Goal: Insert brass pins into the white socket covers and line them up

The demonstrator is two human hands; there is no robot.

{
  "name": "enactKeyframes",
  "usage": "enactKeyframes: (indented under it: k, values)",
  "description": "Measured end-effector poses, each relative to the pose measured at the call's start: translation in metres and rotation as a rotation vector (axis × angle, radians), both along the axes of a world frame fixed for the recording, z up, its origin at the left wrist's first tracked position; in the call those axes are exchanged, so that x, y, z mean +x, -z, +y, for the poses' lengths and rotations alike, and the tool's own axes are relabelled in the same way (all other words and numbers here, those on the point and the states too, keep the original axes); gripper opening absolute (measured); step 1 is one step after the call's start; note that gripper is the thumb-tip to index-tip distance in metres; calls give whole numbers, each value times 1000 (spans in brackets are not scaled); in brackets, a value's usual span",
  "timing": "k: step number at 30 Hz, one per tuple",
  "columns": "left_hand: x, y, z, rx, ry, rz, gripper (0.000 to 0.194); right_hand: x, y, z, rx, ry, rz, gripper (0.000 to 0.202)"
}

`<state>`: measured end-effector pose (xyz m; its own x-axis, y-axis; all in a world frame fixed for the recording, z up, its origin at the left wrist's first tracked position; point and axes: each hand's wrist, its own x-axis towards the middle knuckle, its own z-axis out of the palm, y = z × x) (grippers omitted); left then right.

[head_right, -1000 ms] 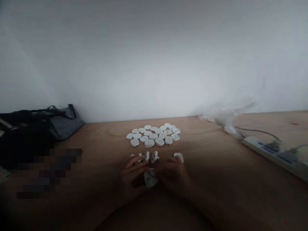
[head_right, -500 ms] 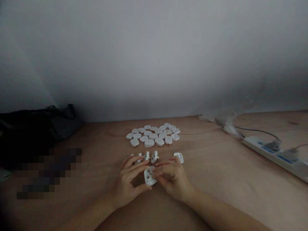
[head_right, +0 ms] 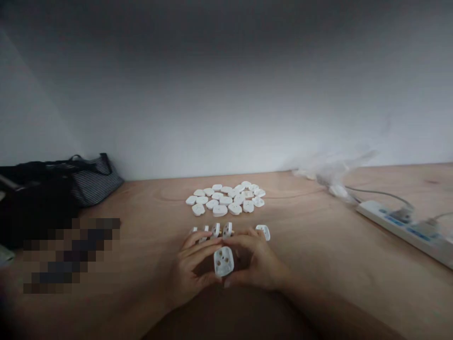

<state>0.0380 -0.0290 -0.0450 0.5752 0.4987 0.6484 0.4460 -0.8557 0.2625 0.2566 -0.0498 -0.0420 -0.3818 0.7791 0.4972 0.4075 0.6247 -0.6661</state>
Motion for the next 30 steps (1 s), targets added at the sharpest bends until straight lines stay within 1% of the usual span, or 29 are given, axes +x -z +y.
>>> enactKeyframes:
  k: [4,7,9,10,11,12,14,15,17,20,26,28,30]
  values:
    - [1,1,-1,-36,22,-13,49,-6,6,-1,-109,-68,101,58]
    - [2,0,-2,-109,24,-54,53,-2,6,0,-138,-53,118,52]
    - [3,-1,-4,-171,18,-76,53,6,5,5,-102,38,92,48]
    - [3,-2,-5,-200,26,-65,49,11,5,9,-68,102,71,46]
    - [4,-2,-6,-230,43,-39,42,17,5,15,-51,196,37,44]
    - [4,-3,-7,-261,68,-2,35,22,4,21,-39,252,-28,41]
    - [4,-4,-8,-322,131,83,27,29,4,32,3,349,-133,47]
    - [4,-5,-9,-345,155,114,27,31,5,37,11,382,-173,46]
    - [5,-5,-9,-373,168,153,30,31,5,44,27,405,-269,40]
    - [5,-6,-9,-397,151,184,30,25,5,46,42,380,-393,35]
    - [5,-8,-10,-410,141,197,33,15,6,46,28,371,-451,39]
    - [5,-8,-10,-406,135,189,34,18,7,47,21,362,-442,49]
    - [5,-8,-10,-407,127,203,37,26,6,47,6,382,-432,63]
